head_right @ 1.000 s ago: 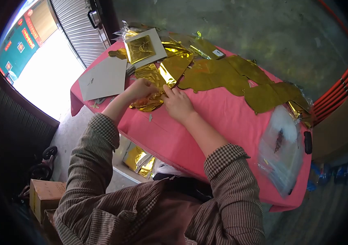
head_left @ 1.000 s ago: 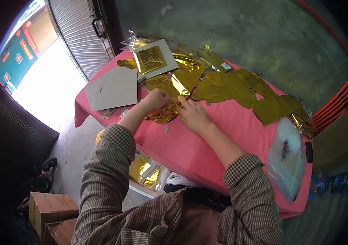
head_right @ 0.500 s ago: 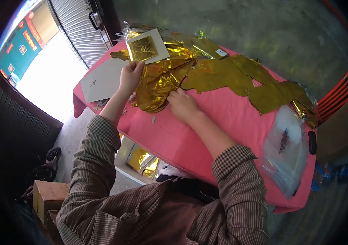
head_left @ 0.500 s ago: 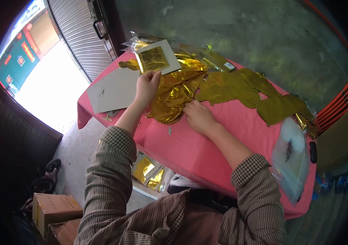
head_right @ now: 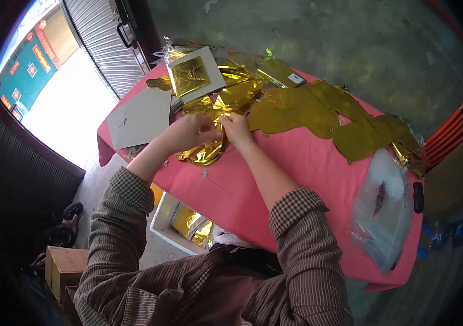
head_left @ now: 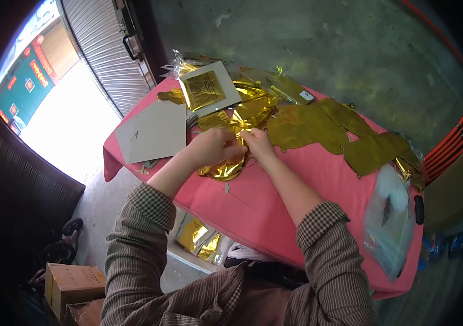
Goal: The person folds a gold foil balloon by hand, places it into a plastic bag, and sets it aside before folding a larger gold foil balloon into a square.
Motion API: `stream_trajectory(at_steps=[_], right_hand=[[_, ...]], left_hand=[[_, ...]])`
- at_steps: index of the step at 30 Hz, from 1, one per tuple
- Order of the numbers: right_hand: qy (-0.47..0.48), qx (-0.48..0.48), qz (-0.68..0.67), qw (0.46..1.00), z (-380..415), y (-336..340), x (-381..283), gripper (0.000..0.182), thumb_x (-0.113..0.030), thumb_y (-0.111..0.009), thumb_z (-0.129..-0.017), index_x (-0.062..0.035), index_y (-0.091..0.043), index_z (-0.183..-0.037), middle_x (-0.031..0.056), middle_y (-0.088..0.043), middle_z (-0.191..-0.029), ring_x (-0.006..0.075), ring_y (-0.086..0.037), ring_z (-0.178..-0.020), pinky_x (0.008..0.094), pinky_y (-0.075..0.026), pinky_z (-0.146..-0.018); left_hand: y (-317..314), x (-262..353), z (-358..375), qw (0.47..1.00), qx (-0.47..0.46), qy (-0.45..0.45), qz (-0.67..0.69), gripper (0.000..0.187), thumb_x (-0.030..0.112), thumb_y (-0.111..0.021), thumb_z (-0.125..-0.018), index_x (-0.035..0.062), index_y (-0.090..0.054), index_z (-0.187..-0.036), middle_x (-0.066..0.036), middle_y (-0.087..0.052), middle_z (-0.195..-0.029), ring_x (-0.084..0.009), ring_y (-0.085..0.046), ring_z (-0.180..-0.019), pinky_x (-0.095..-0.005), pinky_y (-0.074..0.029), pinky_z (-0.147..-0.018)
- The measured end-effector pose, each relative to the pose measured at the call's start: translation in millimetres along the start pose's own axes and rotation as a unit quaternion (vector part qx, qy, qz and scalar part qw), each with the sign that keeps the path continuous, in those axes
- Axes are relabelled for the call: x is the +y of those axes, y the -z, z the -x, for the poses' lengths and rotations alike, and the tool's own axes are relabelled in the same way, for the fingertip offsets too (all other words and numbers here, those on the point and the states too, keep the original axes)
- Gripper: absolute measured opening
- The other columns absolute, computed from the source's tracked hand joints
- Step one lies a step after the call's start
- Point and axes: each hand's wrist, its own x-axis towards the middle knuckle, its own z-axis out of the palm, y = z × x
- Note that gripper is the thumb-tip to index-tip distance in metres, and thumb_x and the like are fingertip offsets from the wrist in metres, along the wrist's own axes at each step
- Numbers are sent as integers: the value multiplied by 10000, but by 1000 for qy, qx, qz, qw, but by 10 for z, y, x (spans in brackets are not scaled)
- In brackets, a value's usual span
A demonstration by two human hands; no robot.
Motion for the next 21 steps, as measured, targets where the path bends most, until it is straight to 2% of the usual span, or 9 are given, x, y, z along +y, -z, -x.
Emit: stream_trajectory(at_steps=[2,5,6,10,11,13,15,19,21], right_hand=[[168,6,-4,986,-126,-27,113,271,-192,-569,-851,-24,-532,-642,-16,-484,-561,49,-418,-497,238,-330,-428],[84,-49,-55,994,-68,-2,-128,167,-156,-544,-890,-49,-579,-767,-25,-542,-631,38,-445,-459,207,-316,-378],[123,-29,-105,986,-122,-76,-142,166,-184,-560,-886,-54,-600,-791,-33,-549,-625,32,-450,-467,188,-321,-389],[66,-41,-47,996,-191,2,-338,184,-207,-559,-888,-51,-600,-799,-18,-580,-660,45,-476,-484,194,-358,-412],[65,-40,-47,996,-178,-7,-424,184,-207,-559,-888,-51,-600,-799,-18,-580,-660,45,-476,-484,194,-358,-412],[69,-15,-85,994,-172,-51,-544,202,-218,-557,-891,-37,-596,-810,-12,-586,-687,53,-491,-529,208,-389,-467],[98,-28,-94,990,-245,-86,-547,219,-230,-548,-898,-30,-593,-820,-7,-589,-725,56,-500,-579,219,-405,-520],[122,-22,-49,991,-243,-133,-670,221,-231,-538,-904,-40,-575,-799,-16,-564,-736,58,-488,-611,220,-410,-572],[86,-29,-99,991,-176,-147,-770,283,-220,-551,-892,-32,-525,-682,-43,-445,-605,48,-357,-527,238,-319,-477]], left_hand=[[58,-108,-83,998,43,30,-18,255,266,-584,-816,12,-610,-829,-140,-591,-787,-289,-587,-752,-378,-456,-674],[42,-274,-145,989,123,58,-61,260,277,-560,-821,23,-603,-851,-143,-597,-775,-306,-594,-767,-391,-462,-679],[56,-237,-147,987,123,79,-68,244,271,-560,-815,32,-605,-832,-145,-598,-751,-316,-596,-749,-399,-467,-675],[87,181,63,970,187,108,-115,204,253,-558,-799,57,-609,-773,-151,-592,-675,-337,-595,-673,-424,-477,-649],[93,298,138,972,95,147,-157,192,241,-559,-792,62,-612,-746,-158,-582,-642,-334,-590,-622,-440,-474,-623],[40,419,270,996,-31,80,-39,198,237,-552,-798,59,-613,-733,-151,-575,-679,-313,-589,-668,-430,-471,-648],[-246,165,194,997,-1,-67,-44,187,228,-543,-807,64,-619,-763,-141,-573,-769,-298,-581,-763,-412,-465,-711],[-323,-34,-88,980,90,-45,-172,247,227,-528,-794,32,-609,-921,-129,-596,-923,-263,-557,-924,-395,-464,-783],[-309,-94,-254,986,87,-32,-137,282,249,-550,-791,53,-596,-987,-132,-591,-997,-259,-550,-966,-400,-461,-796]])
